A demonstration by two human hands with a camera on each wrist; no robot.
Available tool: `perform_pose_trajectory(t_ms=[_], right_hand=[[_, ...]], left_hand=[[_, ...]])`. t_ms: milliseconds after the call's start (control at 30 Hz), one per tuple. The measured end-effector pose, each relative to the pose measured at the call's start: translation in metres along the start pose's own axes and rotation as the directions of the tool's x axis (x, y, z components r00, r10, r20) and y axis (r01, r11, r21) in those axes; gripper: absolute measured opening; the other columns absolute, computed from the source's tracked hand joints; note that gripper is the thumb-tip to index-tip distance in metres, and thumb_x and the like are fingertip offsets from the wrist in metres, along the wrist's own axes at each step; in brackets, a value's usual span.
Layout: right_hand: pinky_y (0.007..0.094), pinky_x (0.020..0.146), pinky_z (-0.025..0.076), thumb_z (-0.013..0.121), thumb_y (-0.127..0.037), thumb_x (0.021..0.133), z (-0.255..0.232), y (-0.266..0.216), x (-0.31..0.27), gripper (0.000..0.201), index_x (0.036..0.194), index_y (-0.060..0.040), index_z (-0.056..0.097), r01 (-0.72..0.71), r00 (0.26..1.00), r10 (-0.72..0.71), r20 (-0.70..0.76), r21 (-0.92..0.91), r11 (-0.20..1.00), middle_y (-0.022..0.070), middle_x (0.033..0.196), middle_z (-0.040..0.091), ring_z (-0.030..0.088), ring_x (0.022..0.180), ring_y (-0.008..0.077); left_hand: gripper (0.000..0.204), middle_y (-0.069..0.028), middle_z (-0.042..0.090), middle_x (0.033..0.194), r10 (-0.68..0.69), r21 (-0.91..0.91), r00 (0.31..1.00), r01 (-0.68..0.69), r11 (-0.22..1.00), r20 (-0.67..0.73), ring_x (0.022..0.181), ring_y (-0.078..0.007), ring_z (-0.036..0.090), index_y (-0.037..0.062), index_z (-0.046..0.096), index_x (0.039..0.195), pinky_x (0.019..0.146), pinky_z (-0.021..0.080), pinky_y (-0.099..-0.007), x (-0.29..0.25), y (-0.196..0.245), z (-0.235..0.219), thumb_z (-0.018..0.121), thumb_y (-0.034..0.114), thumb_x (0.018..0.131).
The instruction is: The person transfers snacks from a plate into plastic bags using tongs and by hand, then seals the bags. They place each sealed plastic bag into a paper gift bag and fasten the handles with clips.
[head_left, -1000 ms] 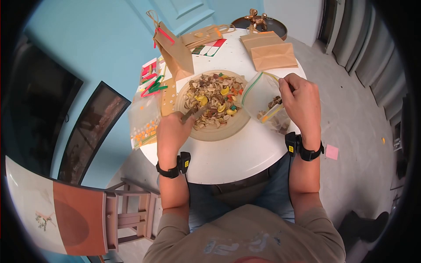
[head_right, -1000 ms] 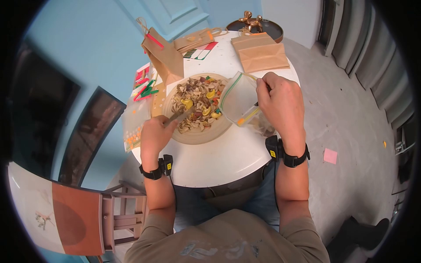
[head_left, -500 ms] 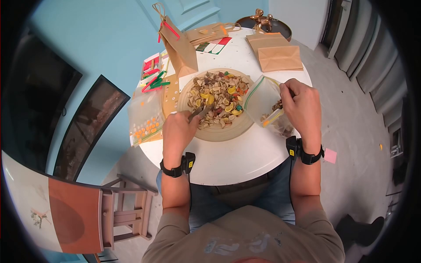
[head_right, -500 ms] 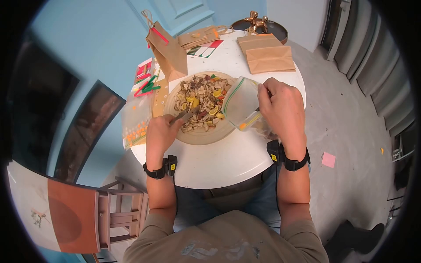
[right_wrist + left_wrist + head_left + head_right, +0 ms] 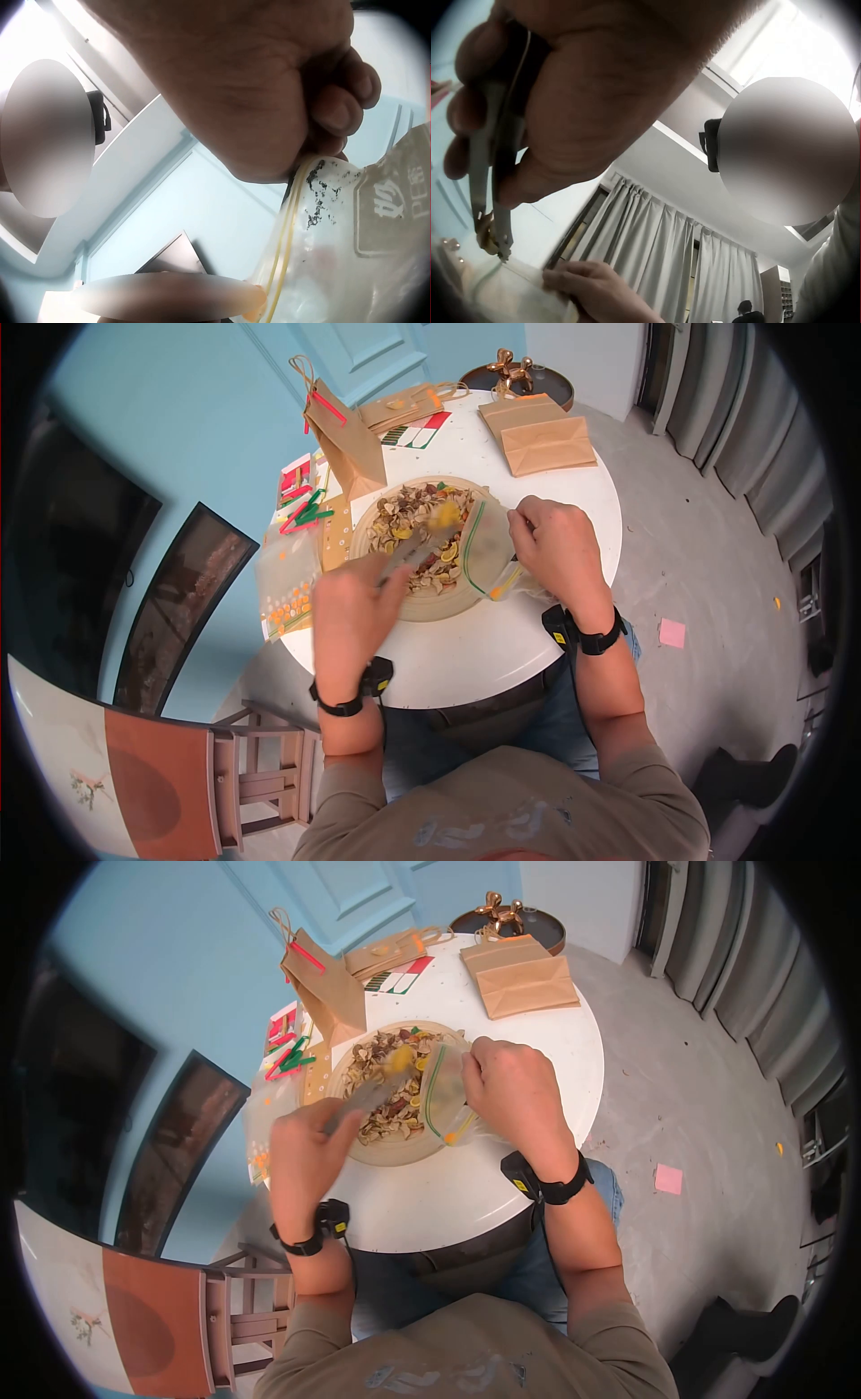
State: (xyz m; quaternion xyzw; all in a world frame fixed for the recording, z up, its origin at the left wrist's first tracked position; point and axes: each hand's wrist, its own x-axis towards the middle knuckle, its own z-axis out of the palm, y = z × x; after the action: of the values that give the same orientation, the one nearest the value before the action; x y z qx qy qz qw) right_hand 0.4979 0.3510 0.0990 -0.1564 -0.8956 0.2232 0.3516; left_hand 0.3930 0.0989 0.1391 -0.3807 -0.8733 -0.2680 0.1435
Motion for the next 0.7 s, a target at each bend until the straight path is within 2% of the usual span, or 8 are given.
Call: perform_pose_trajectory(t_ms=[100, 167, 300, 367, 400, 500, 633, 700], right_hand=[[0.0497, 0.071, 0.06, 0.07, -0.015, 0.101, -0.003, -0.002, 0.0, 0.025, 0.083, 0.002, 0.074, -0.002, 1.0, 0.002, 0.001, 0.005, 1.0, 0.0227, 0.078, 0.073, 0.073, 0.072, 0.0423], [0.0495, 0.072, 0.06, 0.07, -0.014, 0.101, -0.007, 0.0, 0.001, 0.024, 0.083, 0.0022, 0.074, -0.006, 1.0, 0.006, -0.015, 0.006, 1.0, 0.0229, 0.079, 0.073, 0.073, 0.073, 0.0423], [0.0491, 0.07, 0.06, 0.071, -0.014, 0.101, -0.01, 0.004, 0.0, 0.025, 0.083, 0.0032, 0.074, -0.029, 0.999, 0.03, -0.025, 0.02, 0.999, 0.0243, 0.076, 0.072, 0.073, 0.071, 0.0428], [0.049, 0.07, 0.059, 0.071, -0.014, 0.1, -0.011, 0.004, 0.001, 0.025, 0.082, 0.0035, 0.074, -0.031, 0.999, 0.032, -0.031, 0.034, 0.999, 0.0247, 0.075, 0.072, 0.072, 0.07, 0.043], [0.0491, 0.069, 0.059, 0.071, -0.014, 0.1, -0.012, 0.003, 0.001, 0.026, 0.082, 0.0036, 0.074, -0.041, 0.999, 0.042, -0.034, 0.035, 0.999, 0.0249, 0.075, 0.071, 0.072, 0.069, 0.0431], [0.049, 0.069, 0.059, 0.071, -0.014, 0.1, -0.014, 0.004, 0.001, 0.026, 0.082, 0.0037, 0.074, -0.045, 0.998, 0.047, -0.044, 0.032, 0.998, 0.0251, 0.074, 0.071, 0.071, 0.068, 0.0433], [0.0489, 0.07, 0.059, 0.072, -0.014, 0.1, -0.016, 0.002, 0.0, 0.025, 0.082, 0.0037, 0.075, -0.055, 0.998, 0.057, -0.039, 0.035, 0.998, 0.0252, 0.075, 0.071, 0.071, 0.069, 0.0436], [0.0492, 0.07, 0.059, 0.072, -0.014, 0.1, -0.014, 0.002, 0.0, 0.025, 0.083, 0.0037, 0.075, -0.049, 0.998, 0.05, -0.037, 0.032, 0.998, 0.0252, 0.075, 0.071, 0.071, 0.069, 0.0437]], left_hand=[[0.033, -0.0278, 0.074, 0.084, 0.092, -0.022, 0.99, -0.09, 0.996, 0.104, 0.076, -0.0469, 0.071, -0.0037, 0.082, 0.101, 0.068, 0.056, -0.0457, 0.001, 0.021, 0.015, 0.089, 0.027, 0.092], [0.034, -0.0269, 0.072, 0.079, 0.092, -0.019, 0.993, -0.091, 0.996, 0.069, 0.073, -0.0472, 0.071, -0.0031, 0.081, 0.099, 0.068, 0.056, -0.0468, -0.002, 0.025, 0.015, 0.09, 0.028, 0.09], [0.034, -0.0264, 0.071, 0.074, -0.115, -0.003, 0.993, 0.115, 0.993, 0.039, 0.066, -0.0448, 0.071, -0.0032, 0.083, 0.103, 0.069, 0.057, -0.0487, -0.009, -0.003, 0.001, 0.088, 0.028, 0.091], [0.034, -0.0273, 0.071, 0.076, -0.202, 0.117, 0.979, 0.199, 0.973, 0.011, 0.067, -0.0437, 0.072, -0.0029, 0.084, 0.105, 0.069, 0.057, -0.048, -0.011, -0.013, 0.0, 0.087, 0.028, 0.092], [0.033, -0.0246, 0.072, 0.072, -0.204, 0.159, 0.979, 0.2, 0.967, 0.008, 0.07, -0.0459, 0.072, -0.0011, 0.081, 0.094, 0.067, 0.057, -0.0524, -0.012, -0.02, 0.004, 0.087, 0.031, 0.094], [0.034, -0.0262, 0.071, 0.072, -0.173, 0.277, 0.984, 0.174, 0.945, -0.028, 0.07, -0.0466, 0.072, -0.0023, 0.081, 0.092, 0.068, 0.057, -0.0519, -0.019, -0.042, 0.022, 0.087, 0.031, 0.094], [0.035, -0.0278, 0.072, 0.073, -0.25, 0.274, 0.968, 0.241, 0.931, -0.002, 0.072, -0.0468, 0.073, -0.0037, 0.081, 0.091, 0.069, 0.058, -0.0511, -0.025, -0.07, 0.026, 0.085, 0.031, 0.095], [0.036, -0.0293, 0.073, 0.077, -0.351, 0.133, 0.935, 0.341, 0.931, 0.059, 0.074, -0.0475, 0.074, -0.0046, 0.082, 0.091, 0.07, 0.059, -0.0511, -0.024, -0.085, 0.026, 0.082, 0.031, 0.097]])
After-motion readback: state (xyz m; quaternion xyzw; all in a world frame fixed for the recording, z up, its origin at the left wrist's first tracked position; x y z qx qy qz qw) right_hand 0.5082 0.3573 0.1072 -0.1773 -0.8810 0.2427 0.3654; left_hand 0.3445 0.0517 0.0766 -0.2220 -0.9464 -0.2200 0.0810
